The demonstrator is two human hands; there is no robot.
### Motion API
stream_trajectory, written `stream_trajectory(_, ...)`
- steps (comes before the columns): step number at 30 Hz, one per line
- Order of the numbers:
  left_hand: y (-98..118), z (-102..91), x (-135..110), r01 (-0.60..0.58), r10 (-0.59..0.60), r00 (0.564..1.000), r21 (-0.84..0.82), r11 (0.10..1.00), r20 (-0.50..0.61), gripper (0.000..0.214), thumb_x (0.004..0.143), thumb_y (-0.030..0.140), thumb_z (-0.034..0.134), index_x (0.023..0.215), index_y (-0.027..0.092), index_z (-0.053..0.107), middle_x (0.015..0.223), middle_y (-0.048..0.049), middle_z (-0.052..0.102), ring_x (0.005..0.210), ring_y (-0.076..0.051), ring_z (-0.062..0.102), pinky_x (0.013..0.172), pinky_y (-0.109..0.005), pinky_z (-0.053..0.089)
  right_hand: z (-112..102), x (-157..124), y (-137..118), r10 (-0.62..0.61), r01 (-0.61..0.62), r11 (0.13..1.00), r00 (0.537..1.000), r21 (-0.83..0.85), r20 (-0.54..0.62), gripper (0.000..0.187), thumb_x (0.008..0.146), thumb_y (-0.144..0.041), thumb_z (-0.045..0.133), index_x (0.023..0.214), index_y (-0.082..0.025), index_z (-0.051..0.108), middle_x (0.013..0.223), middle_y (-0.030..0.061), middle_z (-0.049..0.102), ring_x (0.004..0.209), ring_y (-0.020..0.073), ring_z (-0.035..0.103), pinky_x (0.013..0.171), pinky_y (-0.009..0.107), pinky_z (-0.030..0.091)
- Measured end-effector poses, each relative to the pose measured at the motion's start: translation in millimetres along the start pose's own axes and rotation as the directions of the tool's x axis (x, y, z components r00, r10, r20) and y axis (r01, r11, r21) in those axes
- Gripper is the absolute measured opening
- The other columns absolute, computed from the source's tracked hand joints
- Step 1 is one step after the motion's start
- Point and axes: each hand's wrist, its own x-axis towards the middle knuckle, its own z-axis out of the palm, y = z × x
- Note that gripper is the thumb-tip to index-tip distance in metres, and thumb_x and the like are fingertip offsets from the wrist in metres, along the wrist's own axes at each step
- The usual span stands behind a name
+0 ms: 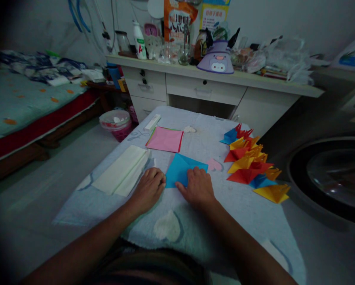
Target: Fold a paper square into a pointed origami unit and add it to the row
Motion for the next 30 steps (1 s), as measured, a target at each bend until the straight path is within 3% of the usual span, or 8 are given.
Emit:
stream_trajectory(5,-2,1.4,0,-0.008,0.008,1.000,-0.007,1.000,-0.013,0.007,0.087,0.012,0.049,0.087,0.019,0.053,0.097,-0.0057,0.051,0.099,-0.023,0.047,0.089,-0.039,0.042,8,2,-17,0.133,-0.135,0.989,0.990,-0.059,-0.037,0.068,0.082,-0.075,0.044,0.110,-0.014,0.058,0.109,0.0196,0.058,0.100,0.0358,0.051,0.079,0.046,0.038)
stream_trajectory(12,-3,-1.2,0,-0.047,0.044,0.998,-0.068,0.997,-0.039,0.013,0.092,0.016,0.043,0.089,0.019,0.055,0.096,-0.0053,0.052,0.098,-0.022,0.048,0.091,-0.040,0.041,11,0,-22,0.149,-0.154,0.986,0.986,-0.065,-0.076,0.068,0.080,-0.076,0.044,0.107,-0.015,0.057,0.107,0.0195,0.057,0.099,0.0360,0.050,0.078,0.046,0.038)
stream_trajectory(18,0,-0.9,0,0.005,-0.007,0.999,-0.037,0.999,-0.035,0.007,0.085,0.025,0.060,0.087,0.020,0.055,0.098,-0.0050,0.051,0.101,-0.024,0.048,0.091,-0.041,0.042,11,-1,-21,0.143,-0.148,0.987,0.987,-0.063,-0.076,0.068,0.081,-0.076,0.042,0.109,-0.015,0.057,0.108,0.0188,0.058,0.100,0.0349,0.050,0.079,0.046,0.038)
stream_trajectory(26,0,-2.0,0,0.010,-0.010,1.000,-0.047,0.999,0.000,0.013,0.083,0.017,0.057,0.095,0.023,0.057,0.101,-0.0045,0.052,0.104,-0.024,0.047,0.092,-0.041,0.041,5,-4,1,0.100,-0.100,0.994,0.995,-0.033,-0.007,0.051,0.087,-0.061,0.051,0.109,-0.016,0.056,0.109,0.0162,0.058,0.101,0.0327,0.052,0.081,0.043,0.037)
stream_trajectory(30,0,1.3,-2,0.011,-0.010,0.999,0.016,1.000,-0.032,0.031,0.082,0.016,0.060,0.110,0.029,0.058,0.111,-0.0049,0.052,0.110,-0.026,0.046,0.096,-0.046,0.037,6,-7,19,0.112,-0.113,0.993,0.994,-0.037,-0.017,0.049,0.087,-0.060,0.051,0.108,-0.016,0.055,0.110,0.0164,0.057,0.100,0.0325,0.052,0.079,0.042,0.036)
